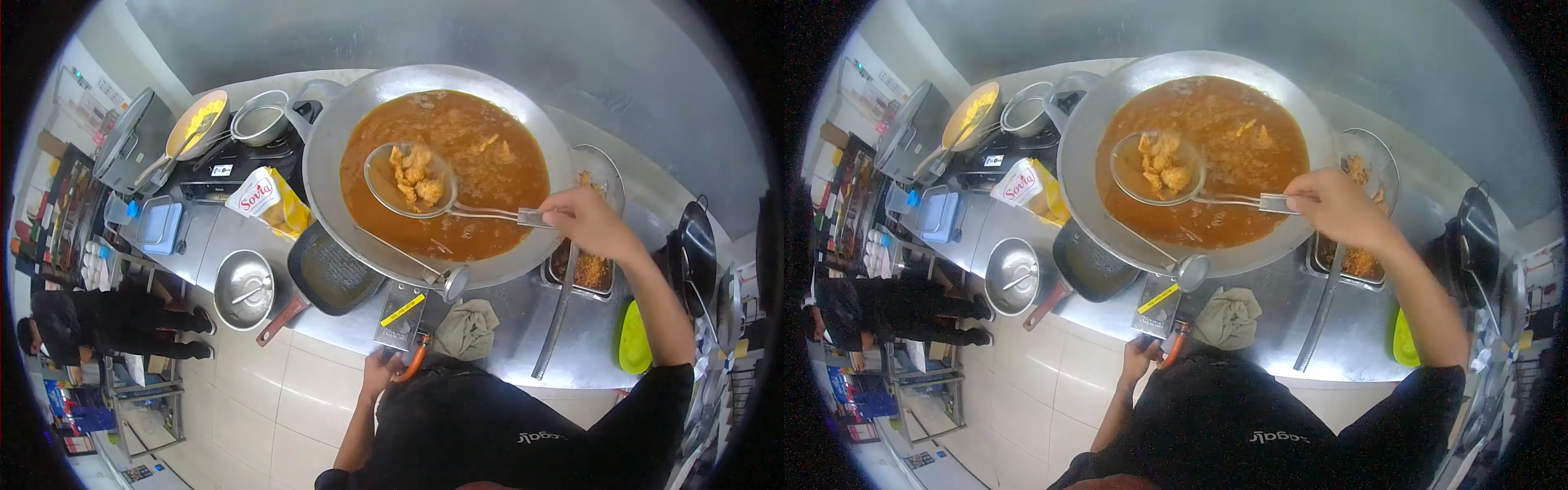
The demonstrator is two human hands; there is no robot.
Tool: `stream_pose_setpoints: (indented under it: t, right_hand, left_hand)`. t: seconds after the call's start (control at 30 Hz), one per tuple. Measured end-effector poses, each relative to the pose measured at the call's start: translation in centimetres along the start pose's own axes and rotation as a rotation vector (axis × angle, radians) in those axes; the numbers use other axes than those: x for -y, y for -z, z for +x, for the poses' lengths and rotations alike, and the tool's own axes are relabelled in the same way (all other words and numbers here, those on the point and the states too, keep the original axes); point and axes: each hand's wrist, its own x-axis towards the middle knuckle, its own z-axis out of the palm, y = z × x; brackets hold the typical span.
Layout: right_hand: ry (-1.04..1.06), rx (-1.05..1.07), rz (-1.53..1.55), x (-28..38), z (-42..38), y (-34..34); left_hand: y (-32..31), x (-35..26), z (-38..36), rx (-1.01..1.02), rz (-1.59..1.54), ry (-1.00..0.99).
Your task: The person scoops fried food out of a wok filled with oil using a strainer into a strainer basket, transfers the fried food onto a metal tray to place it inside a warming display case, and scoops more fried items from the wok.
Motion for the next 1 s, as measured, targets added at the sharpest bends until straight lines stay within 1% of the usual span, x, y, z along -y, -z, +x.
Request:
stream_pose_setpoints:
  t: [0.1, 0.2, 0.3, 0.5, 0.6, 0.7, 0.8, 0.9, 1.0]
  right_hand:
    - [0.075, -0.161, -0.406, 1.4, -1.0, -0.4]
    - [-0.072, -0.153, -0.569, 1.3, -1.0, -0.5]
    - [-0.136, -0.147, -0.658, 0.7, -0.9, -0.9]
    - [0.011, -0.261, -0.379, -3.4, -0.6, -0.3]
    - [0.012, -0.237, -0.339, -3.9, -0.8, 0.4]
    - [-0.122, -0.228, -0.649, -2.0, -1.6, 0.2]
    - [-0.2, -0.233, -0.652, -1.5, -1.7, 0.4]
    - [-0.127, -0.264, -0.469, -3.7, -2.0, 0.4]
    - [-0.092, -0.228, -0.47, -4.1, -2.3, 0.8]
  left_hand:
    - [-0.4, -0.8, -0.4, -0.018, 0.013, -0.017]
    - [-0.6, -0.9, -0.5, -0.036, 0.045, -0.044]
    - [-0.7, -0.8, -0.5, -0.03, 0.032, -0.054]
    - [-0.7, -0.7, -0.6, -0.03, 0.008, -0.028]
    - [-0.7, -0.9, -0.5, -0.036, 0.045, -0.042]
    - [-0.8, -0.8, -0.5, -0.035, 0.052, -0.05]
    - [-0.7, -0.8, -0.6, -0.029, 0.047, -0.046]
    - [-0.7, -1.1, -0.6, -0.024, 0.059, -0.047]
    - [-1.0, -1.6, -0.7, -0.029, 0.062, -0.046]
